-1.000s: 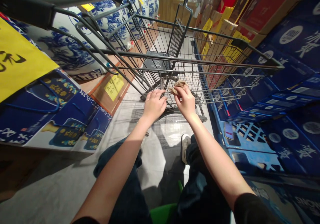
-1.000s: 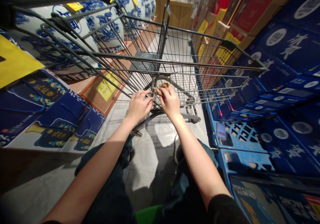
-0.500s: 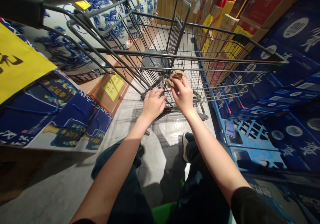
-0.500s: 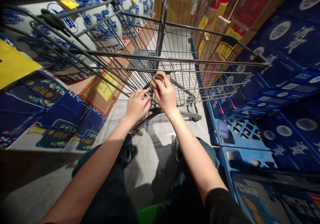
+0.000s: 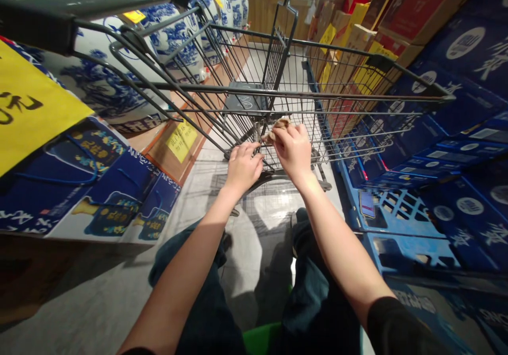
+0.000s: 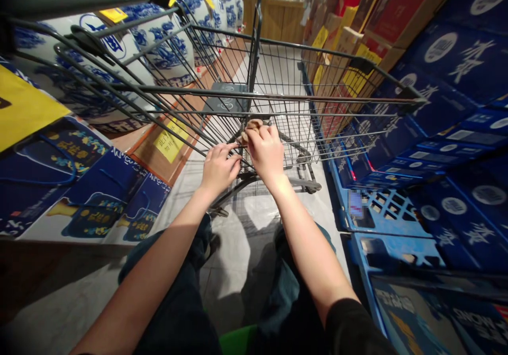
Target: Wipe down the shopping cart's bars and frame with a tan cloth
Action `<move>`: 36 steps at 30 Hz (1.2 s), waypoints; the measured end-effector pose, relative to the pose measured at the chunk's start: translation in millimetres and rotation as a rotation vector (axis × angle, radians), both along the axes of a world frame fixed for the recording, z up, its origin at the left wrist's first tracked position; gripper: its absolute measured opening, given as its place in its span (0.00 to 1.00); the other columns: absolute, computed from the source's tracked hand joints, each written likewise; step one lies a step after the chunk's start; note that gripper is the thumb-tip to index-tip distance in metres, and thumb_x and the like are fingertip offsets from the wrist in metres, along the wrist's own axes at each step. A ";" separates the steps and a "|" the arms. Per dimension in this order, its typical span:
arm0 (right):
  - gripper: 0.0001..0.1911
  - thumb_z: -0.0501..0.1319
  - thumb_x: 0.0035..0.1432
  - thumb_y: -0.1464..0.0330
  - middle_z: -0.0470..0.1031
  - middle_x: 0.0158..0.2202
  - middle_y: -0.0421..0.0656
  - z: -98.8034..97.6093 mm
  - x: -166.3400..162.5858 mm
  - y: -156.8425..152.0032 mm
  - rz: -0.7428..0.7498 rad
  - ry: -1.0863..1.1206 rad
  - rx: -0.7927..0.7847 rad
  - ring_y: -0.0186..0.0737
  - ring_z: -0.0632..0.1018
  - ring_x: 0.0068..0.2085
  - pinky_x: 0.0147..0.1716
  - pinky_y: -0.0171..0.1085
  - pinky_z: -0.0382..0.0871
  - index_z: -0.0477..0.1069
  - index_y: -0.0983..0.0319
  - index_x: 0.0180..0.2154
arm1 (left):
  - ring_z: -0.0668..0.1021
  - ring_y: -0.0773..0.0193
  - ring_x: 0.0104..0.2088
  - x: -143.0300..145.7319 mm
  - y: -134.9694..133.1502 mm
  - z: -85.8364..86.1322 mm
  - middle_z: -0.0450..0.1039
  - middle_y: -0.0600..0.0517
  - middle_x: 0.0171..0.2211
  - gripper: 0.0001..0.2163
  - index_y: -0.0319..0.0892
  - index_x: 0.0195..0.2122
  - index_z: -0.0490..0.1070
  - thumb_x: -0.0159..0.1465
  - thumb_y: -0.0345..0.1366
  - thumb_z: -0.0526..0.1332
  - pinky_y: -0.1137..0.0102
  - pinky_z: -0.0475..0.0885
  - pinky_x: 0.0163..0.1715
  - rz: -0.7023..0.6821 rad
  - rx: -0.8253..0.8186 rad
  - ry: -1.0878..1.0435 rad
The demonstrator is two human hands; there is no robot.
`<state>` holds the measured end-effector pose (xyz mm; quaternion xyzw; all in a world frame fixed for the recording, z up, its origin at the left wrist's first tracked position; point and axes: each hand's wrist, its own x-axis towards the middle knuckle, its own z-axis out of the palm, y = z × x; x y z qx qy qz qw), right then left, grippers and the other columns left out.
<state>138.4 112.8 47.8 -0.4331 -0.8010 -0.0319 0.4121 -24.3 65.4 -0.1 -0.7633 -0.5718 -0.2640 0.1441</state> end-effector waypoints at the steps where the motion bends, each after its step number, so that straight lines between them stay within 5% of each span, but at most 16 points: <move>1: 0.17 0.54 0.70 0.66 0.78 0.49 0.51 -1.5 -1.0 3.0 0.032 0.042 0.030 0.53 0.70 0.51 0.52 0.55 0.73 0.77 0.57 0.52 | 0.73 0.45 0.61 -1.0 -0.1 0.1 0.75 0.42 0.58 0.11 0.43 0.44 0.81 0.69 0.32 0.58 0.47 0.69 0.60 -0.005 -0.010 0.001; 11: 0.18 0.56 0.69 0.67 0.77 0.50 0.51 -47.8 20.0 7.9 0.025 0.005 -0.038 0.49 0.74 0.52 0.55 0.49 0.73 0.76 0.57 0.56 | 0.72 0.44 0.60 5.5 3.6 -0.4 0.76 0.43 0.57 0.10 0.44 0.44 0.81 0.69 0.33 0.59 0.46 0.67 0.60 0.030 -0.010 -0.061; 22: 0.19 0.51 0.70 0.68 0.74 0.53 0.48 -8.8 -23.9 20.5 0.079 0.218 0.061 0.50 0.74 0.55 0.60 0.57 0.71 0.73 0.54 0.57 | 0.73 0.41 0.60 2.8 2.3 0.1 0.75 0.39 0.57 0.10 0.41 0.43 0.81 0.68 0.31 0.58 0.45 0.69 0.58 0.038 -0.005 0.024; 31: 0.14 0.58 0.66 0.69 0.77 0.51 0.50 -50.7 5.3 15.4 0.050 0.167 -0.023 0.49 0.75 0.53 0.56 0.52 0.73 0.77 0.57 0.51 | 0.72 0.43 0.61 0.4 1.8 -0.8 0.75 0.43 0.58 0.10 0.44 0.43 0.81 0.69 0.33 0.59 0.45 0.66 0.61 -0.002 -0.012 -0.025; 36: 0.14 0.59 0.66 0.69 0.78 0.49 0.50 -40.6 3.7 12.4 0.049 0.194 -0.019 0.48 0.77 0.52 0.56 0.50 0.74 0.78 0.58 0.50 | 0.73 0.42 0.60 4.3 4.2 -1.8 0.75 0.42 0.57 0.10 0.43 0.44 0.81 0.69 0.33 0.60 0.45 0.67 0.60 0.016 0.007 -0.035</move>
